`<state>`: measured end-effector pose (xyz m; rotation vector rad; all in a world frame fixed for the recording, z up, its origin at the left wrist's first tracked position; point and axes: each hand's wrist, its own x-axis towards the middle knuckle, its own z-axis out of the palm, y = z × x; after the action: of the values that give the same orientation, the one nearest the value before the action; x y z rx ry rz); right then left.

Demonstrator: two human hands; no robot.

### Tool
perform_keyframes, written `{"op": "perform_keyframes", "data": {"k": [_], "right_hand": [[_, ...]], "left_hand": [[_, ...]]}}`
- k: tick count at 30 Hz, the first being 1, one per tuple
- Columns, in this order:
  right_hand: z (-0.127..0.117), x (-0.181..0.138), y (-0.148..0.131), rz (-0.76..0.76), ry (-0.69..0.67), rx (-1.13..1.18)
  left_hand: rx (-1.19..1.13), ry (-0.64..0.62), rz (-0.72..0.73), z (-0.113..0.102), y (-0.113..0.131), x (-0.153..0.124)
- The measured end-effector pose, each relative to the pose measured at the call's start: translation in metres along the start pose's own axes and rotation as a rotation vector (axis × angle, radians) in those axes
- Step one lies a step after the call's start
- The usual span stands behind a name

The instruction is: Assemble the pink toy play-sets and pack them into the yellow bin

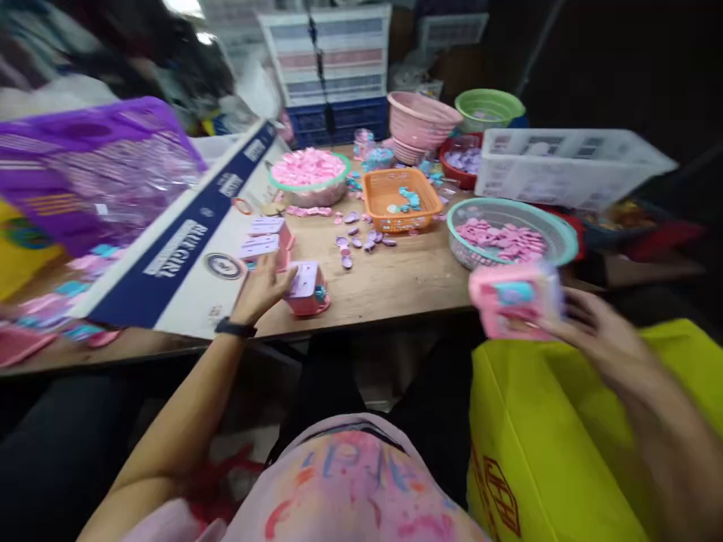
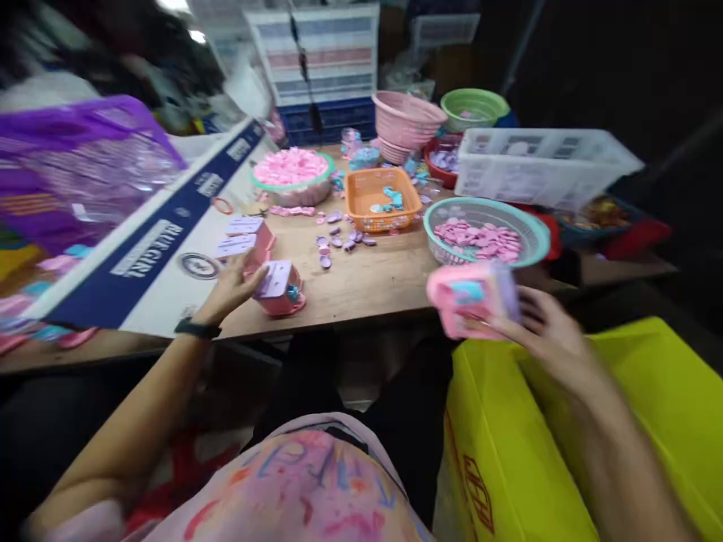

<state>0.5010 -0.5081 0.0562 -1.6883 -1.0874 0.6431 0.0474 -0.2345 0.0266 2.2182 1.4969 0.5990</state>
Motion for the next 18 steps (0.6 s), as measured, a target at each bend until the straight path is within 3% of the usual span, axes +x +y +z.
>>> {"op": "perform_keyframes", "data": {"k": [2,4,8,10,13,18], "right_hand": [[0.033,0.002,-0.018,0.149,-0.038,0.081],[0.074,0.019,-0.037,0.173,-0.170,0.158],[0.152,0.057,-0.068,0.178,-0.373,0.176],[0.185,0.069,-0.077,0.101,-0.471,0.141],[0.237,0.080,-0.080,-0.064,-0.625,0.073],[0.337,0.077,-0.078,-0.442,-0.811,-0.059]], "left_hand": [[0.247,0.077,0.066,0.011,0.013,-0.011],[0.360,0.010,0.119,0.016,0.017,-0.019],[0.313,-0.128,0.301,0.002,-0.020,-0.020],[0.255,-0.160,0.365,-0.013,-0.052,-0.018],[0.171,-0.107,0.351,-0.035,-0.092,-0.015],[0.021,-0.110,0.370,-0.061,-0.119,0.003]]}}
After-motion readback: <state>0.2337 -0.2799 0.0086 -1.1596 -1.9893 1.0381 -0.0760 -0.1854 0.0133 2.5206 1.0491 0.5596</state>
